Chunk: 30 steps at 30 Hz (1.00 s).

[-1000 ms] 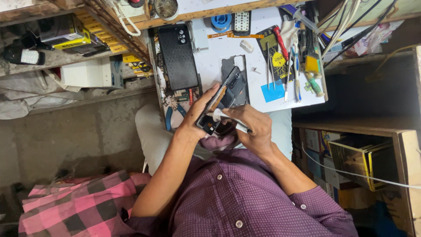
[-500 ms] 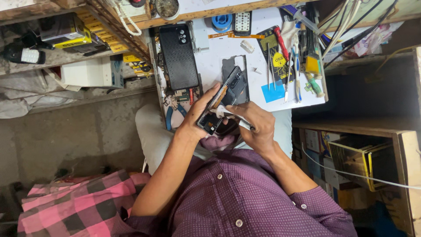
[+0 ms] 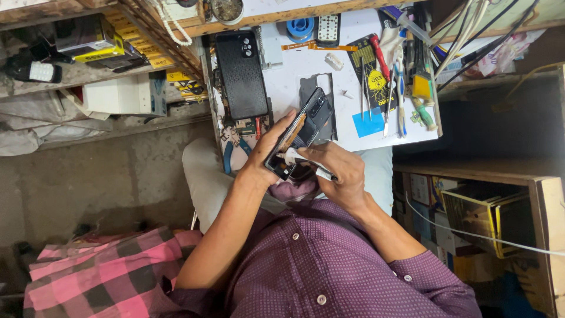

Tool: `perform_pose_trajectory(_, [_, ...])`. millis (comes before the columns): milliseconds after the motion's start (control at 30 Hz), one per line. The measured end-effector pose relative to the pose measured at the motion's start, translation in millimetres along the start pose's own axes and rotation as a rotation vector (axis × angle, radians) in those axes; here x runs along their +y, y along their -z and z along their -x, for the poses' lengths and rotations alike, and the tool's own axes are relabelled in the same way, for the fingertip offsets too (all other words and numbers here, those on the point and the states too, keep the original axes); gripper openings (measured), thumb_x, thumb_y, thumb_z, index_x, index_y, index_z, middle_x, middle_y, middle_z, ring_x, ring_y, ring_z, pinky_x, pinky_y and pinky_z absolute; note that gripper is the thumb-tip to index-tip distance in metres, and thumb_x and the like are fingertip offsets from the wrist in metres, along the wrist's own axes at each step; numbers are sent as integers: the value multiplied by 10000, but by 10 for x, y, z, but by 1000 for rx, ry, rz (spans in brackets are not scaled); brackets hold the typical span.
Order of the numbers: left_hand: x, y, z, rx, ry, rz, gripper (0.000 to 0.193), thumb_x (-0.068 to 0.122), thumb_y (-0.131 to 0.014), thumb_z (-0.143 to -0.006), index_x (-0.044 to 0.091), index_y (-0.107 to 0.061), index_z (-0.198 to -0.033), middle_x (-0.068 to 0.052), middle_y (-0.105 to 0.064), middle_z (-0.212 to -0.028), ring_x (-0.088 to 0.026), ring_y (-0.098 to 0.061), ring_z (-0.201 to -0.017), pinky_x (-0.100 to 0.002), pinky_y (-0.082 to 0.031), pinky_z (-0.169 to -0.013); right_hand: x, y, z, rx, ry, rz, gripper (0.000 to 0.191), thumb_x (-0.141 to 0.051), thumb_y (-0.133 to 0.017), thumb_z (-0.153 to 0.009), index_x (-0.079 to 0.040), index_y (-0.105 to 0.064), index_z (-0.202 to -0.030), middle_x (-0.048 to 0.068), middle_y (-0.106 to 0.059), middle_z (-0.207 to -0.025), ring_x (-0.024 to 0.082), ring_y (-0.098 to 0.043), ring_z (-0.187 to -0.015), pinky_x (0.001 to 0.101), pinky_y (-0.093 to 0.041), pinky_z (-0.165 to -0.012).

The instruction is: The person holds a disassembled smartphone in one hand and wipes its inner frame and back with a cloth, applying liquid from a small bottle onto the cloth while cleaning. The person then sets the phone on the bench and uses a red screwdriver to work on the phone's screws.

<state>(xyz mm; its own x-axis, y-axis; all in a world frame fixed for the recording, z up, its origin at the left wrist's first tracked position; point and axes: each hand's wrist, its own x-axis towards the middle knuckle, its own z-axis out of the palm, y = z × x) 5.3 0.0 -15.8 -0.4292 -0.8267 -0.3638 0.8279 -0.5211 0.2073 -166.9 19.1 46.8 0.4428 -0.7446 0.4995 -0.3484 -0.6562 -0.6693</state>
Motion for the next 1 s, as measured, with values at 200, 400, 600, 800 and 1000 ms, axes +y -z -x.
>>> perform_pose_trajectory(200, [8,-13,2,-14,4,5,397,337,-604,-1012,1,-689,-1207,-142,-757,-1078,-212,-751,-884,-330,-634,-763,-1,-22,2,0,-8,14,399,139,-723,-753,-31,-735,-1114,113,-731,-954,240,-743,-851,326,-577,-723])
perform_pose_trajectory(400, [7,18,-15,-17,23,31,376,332,-606,-1031,13,-677,-1216,-139,-750,-1059,-210,-748,-840,-338,-635,-719,9,-18,-6,-4,-14,-7,424,147,-709,-733,-20,-731,-1122,124,-722,-957,247,-742,-862,329,-577,-732])
perform_pose_trajectory(600, [4,35,-9,-94,-6,23,369,339,-614,-1057,19,-679,-1228,-134,-751,-1062,-204,-740,-823,-336,-628,-697,-2,-45,-7,8,-30,-11,403,151,-722,-764,-25,-731,-1126,121,-722,-958,241,-747,-861,322,-575,-725])
perform_pose_trajectory(800, [33,14,-14,-10,39,20,380,358,-609,-1039,29,-673,-1220,-127,-750,-1047,-206,-744,-813,-338,-630,-693,25,-61,-7,7,-4,0,421,151,-705,-737,-26,-730,-1118,125,-718,-948,253,-739,-855,335,-574,-728])
perform_pose_trajectory(1000, [38,173,-65,-53,103,85,400,432,-637,-1027,72,-677,-1198,-95,-740,-1011,-195,-732,-739,-328,-610,-605,67,-149,31,13,-15,23,473,165,-666,-709,-31,-741,-1133,109,-726,-926,252,-736,-839,338,-556,-718])
